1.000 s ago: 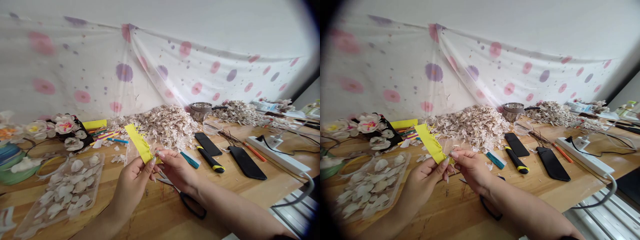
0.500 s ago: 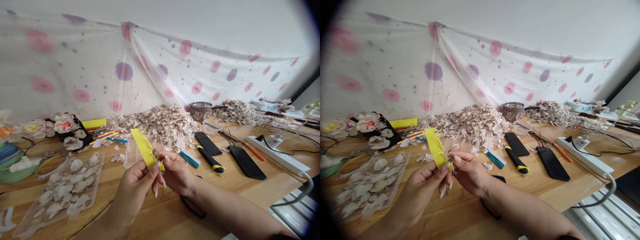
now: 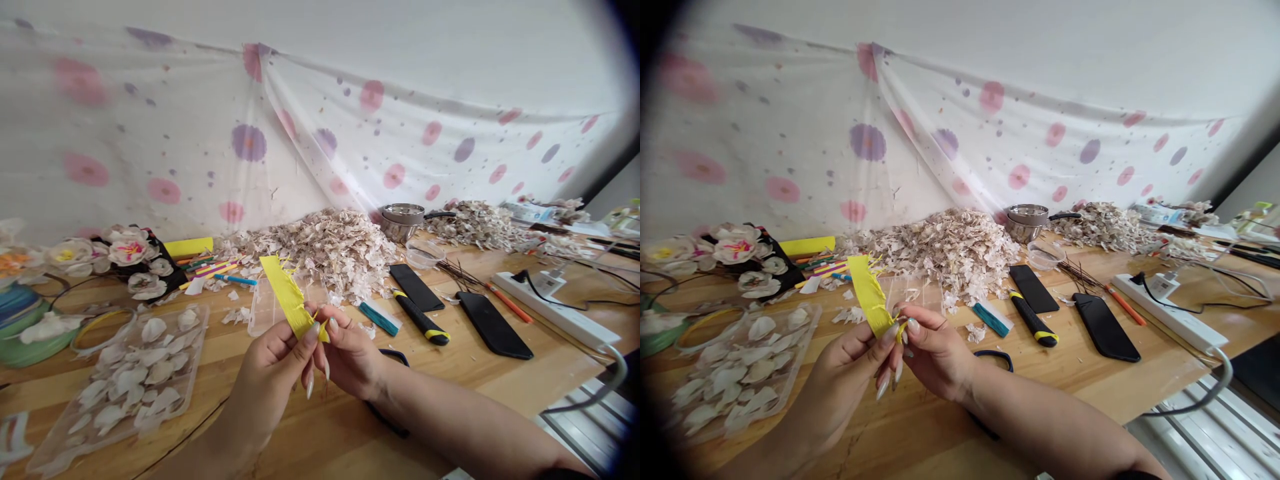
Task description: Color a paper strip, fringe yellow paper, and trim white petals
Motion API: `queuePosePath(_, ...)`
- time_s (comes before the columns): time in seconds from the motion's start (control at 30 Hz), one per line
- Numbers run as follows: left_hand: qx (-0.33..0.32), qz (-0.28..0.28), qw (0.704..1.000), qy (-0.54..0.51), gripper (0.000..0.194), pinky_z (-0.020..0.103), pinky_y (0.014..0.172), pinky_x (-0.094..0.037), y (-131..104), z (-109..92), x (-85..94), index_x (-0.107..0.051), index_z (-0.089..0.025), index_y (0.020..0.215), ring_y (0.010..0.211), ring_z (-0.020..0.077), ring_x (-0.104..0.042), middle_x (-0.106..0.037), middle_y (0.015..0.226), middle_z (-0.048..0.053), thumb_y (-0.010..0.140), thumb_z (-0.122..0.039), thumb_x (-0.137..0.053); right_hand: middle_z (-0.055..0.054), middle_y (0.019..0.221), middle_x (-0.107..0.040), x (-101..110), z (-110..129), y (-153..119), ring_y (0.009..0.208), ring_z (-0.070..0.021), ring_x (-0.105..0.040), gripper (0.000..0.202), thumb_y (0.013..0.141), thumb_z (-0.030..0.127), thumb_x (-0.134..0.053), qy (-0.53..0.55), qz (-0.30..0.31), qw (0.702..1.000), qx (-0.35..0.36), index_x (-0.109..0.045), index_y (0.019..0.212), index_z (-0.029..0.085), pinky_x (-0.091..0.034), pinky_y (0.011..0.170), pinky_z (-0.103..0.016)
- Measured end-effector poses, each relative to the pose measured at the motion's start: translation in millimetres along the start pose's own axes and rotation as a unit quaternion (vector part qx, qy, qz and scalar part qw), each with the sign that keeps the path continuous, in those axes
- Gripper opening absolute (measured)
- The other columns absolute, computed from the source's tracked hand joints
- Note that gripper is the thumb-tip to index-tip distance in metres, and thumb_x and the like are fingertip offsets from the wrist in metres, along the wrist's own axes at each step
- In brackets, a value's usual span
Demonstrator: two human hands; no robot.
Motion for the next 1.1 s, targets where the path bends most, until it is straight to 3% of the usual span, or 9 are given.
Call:
queuePosePath(0.1,0.009,0.014,1.000,-0.016,0.038,0.019,0.044,-0.035,-1,0,-2.6,-0.058,-0.016,0.062,0.046,0.0074,-0.043,-0.053,0.054,-0.002,0.074,-0.050,-0.071,0.007,0.075,-0.068,5,0,-1,0.048,-0.0080,-0.055,0.031,0.068,0.029,-0.083,0.027,-0.011,0.999,0.015,-0.066,0.093,0.026,-0.050,0.049,-0.022)
queuePosePath(0.27,0.024,0.029,0.999,-0.022,0.039,0.019,0.042,-0.032,0,1,-4.6,-0.058,-0.016,0.063,0.044,0.0073,-0.042,-0.054,0.052,-0.002,0.073,-0.052,-0.071,0.007,0.059,-0.060,2,-4,-1,0.044,-0.0123,-0.056,0.023,0.068,0.035,-0.082,0.019,0.022,1.000,0.011,-0.069,0.084,0.025,-0.053,0.049,-0.029)
queuePosePath(0.43,0.033,0.052,0.998,-0.023,0.041,0.019,0.043,-0.032,-1,-2,-8.1,-0.057,-0.016,0.059,0.044,0.0069,-0.042,-0.053,0.050,-0.002,0.073,-0.051,-0.072,0.005,0.061,-0.059,7,-1,-2,0.051,-0.0132,-0.057,0.025,0.061,0.037,-0.085,-0.015,-0.013,1.000,0.014,-0.072,0.080,0.026,-0.051,0.054,-0.029)
queuePosePath(0.6,0.052,0.068,0.995,-0.048,0.036,0.019,0.042,-0.031,-2,-2,-11.8,-0.060,-0.016,0.064,0.043,0.0068,-0.043,-0.054,0.050,-0.003,0.072,-0.048,-0.074,0.000,0.085,-0.064,2,13,-3,0.074,-0.0134,-0.060,0.023,0.055,0.034,-0.088,-0.060,-0.023,0.996,0.056,-0.075,0.073,0.028,-0.049,0.064,-0.026)
queuePosePath(0.7,0.062,0.077,0.994,-0.056,0.037,0.019,0.042,-0.031,-3,-1,-13.5,-0.060,-0.015,0.064,0.043,0.0071,-0.044,-0.055,0.050,-0.002,0.071,-0.048,-0.075,0.001,0.092,-0.063,0,18,-2,0.078,-0.0123,-0.060,0.022,0.054,0.033,-0.089,-0.071,-0.025,0.994,0.075,-0.076,0.071,0.029,-0.047,0.066,-0.024)
queuePosePath(0.87,0.068,0.072,0.993,-0.058,0.038,0.019,0.042,-0.030,-5,-1,-12.9,-0.060,-0.016,0.065,0.042,0.0068,-0.043,-0.054,0.049,-0.003,0.069,-0.050,-0.076,0.000,0.084,-0.062,2,15,-3,0.067,-0.0126,-0.059,0.024,0.053,0.038,-0.089,-0.075,-0.030,0.995,0.065,-0.075,0.069,0.027,-0.048,0.060,-0.026)
queuePosePath(1.1,0.069,0.060,0.995,-0.050,0.037,0.019,0.041,-0.030,-1,1,-12.5,-0.062,-0.015,0.067,0.042,0.0061,-0.043,-0.055,0.050,-0.003,0.069,-0.049,-0.076,0.003,0.056,-0.055,4,9,-5,0.059,-0.0156,-0.059,0.026,0.064,0.044,-0.082,-0.082,-0.021,0.995,0.045,-0.068,0.066,0.023,-0.049,0.056,-0.028)
Point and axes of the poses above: each hand's wrist, its own y-axis towards the middle knuckle, its own x-axis out of the back of the hand, z = x × y, the point moved 7 cm from there along y, towards the middle knuckle
